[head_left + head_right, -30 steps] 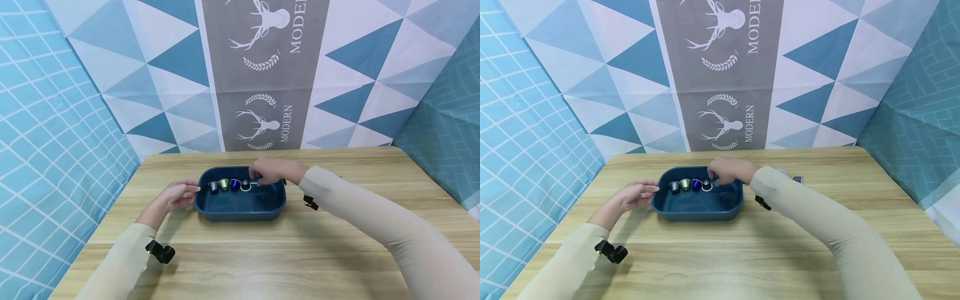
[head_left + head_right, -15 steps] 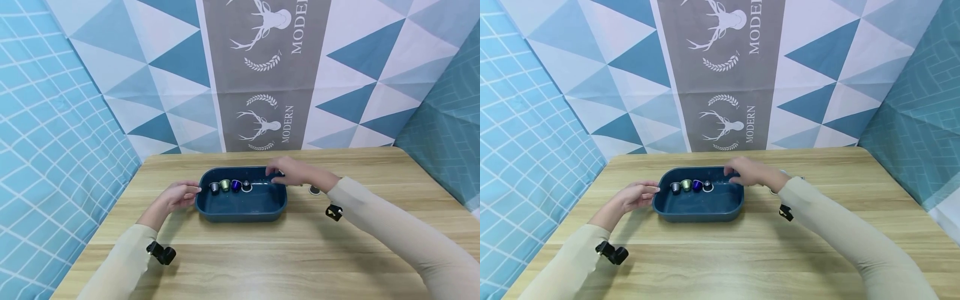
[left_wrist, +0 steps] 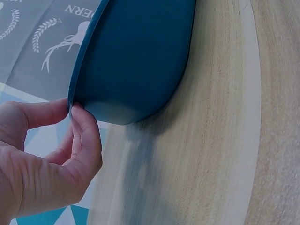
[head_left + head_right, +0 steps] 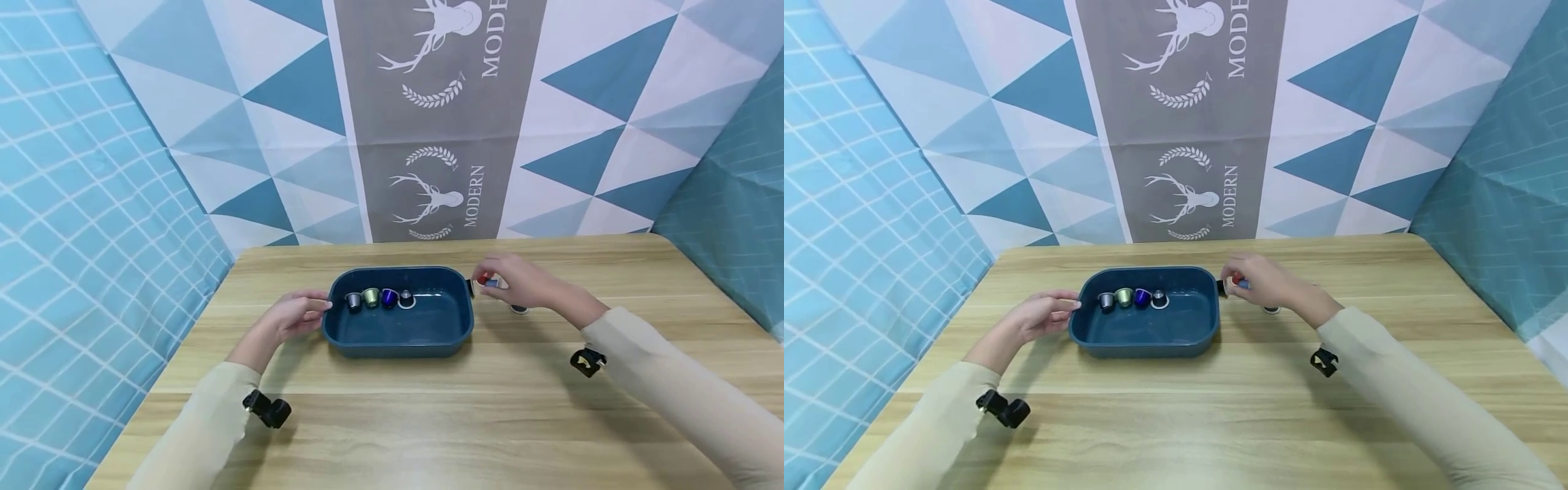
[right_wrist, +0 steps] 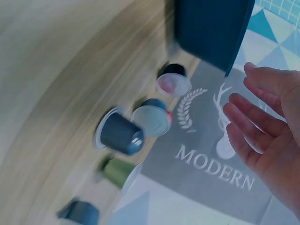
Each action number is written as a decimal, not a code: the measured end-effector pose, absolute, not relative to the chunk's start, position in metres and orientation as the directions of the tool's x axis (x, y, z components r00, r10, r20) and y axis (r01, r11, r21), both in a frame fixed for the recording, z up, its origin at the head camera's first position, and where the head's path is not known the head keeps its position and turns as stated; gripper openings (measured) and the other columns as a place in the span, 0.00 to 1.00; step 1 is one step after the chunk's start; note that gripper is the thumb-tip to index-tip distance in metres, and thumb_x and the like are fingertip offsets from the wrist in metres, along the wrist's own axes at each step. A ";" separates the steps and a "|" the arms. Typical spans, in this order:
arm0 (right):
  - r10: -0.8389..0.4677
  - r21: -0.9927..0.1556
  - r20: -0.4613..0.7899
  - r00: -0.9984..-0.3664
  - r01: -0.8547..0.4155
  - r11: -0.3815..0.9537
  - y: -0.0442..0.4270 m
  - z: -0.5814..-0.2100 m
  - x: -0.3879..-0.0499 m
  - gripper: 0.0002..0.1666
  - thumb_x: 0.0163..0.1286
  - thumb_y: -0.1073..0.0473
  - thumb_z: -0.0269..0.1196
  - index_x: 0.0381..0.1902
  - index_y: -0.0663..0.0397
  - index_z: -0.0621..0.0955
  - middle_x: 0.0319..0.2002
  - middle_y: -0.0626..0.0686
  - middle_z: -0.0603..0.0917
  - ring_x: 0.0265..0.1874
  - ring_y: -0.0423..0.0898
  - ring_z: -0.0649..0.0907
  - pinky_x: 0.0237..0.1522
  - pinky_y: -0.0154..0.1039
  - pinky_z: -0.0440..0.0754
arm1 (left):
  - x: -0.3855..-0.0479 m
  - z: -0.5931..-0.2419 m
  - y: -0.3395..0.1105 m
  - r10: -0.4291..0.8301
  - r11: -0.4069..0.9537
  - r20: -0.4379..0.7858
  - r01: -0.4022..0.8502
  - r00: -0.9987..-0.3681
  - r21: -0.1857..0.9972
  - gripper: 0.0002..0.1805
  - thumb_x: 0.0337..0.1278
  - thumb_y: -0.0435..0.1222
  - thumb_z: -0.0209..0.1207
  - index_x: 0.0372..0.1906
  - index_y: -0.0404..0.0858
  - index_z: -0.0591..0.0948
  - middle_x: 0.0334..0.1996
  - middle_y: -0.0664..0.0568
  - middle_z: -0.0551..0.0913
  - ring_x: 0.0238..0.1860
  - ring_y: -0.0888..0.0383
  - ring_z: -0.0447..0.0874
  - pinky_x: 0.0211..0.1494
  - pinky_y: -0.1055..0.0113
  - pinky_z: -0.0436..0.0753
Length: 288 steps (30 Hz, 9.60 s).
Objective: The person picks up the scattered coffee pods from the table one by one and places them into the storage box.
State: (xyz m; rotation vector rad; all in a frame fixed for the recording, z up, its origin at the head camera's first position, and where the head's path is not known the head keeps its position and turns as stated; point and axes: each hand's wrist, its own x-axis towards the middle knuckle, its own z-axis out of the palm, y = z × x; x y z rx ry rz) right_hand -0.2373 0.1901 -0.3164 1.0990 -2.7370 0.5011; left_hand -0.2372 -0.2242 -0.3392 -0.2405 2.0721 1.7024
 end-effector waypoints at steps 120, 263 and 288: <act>-0.682 0.008 0.430 -0.591 -0.753 0.658 0.212 -0.331 -0.236 0.11 0.54 0.66 0.71 0.35 0.56 0.81 0.32 0.50 0.80 0.31 0.40 0.79 0.32 0.36 0.81 | -0.237 -0.340 -0.224 0.143 0.223 -0.426 -0.390 -0.893 0.893 0.28 0.63 0.34 0.57 0.66 0.32 0.65 0.29 0.61 0.79 0.28 0.70 0.77 0.34 0.77 0.80; -0.870 -0.028 -0.235 -0.434 -0.891 0.453 -0.046 -0.320 -0.279 0.08 0.68 0.60 0.61 0.44 0.53 0.80 0.41 0.50 0.85 0.37 0.40 0.82 0.44 0.31 0.80 | -0.240 -0.340 -0.226 0.156 0.205 -0.460 -0.427 -0.874 0.881 0.27 0.64 0.34 0.55 0.66 0.34 0.65 0.24 0.62 0.78 0.23 0.71 0.76 0.30 0.78 0.80; -0.852 0.064 -0.221 -0.474 -0.879 0.472 -0.036 -0.304 -0.271 0.12 0.67 0.54 0.63 0.46 0.51 0.81 0.44 0.49 0.84 0.42 0.42 0.82 0.49 0.34 0.80 | -0.236 -0.339 -0.225 0.173 0.170 -0.446 -0.419 -0.878 0.892 0.26 0.64 0.33 0.56 0.65 0.33 0.65 0.25 0.61 0.79 0.25 0.70 0.78 0.33 0.77 0.81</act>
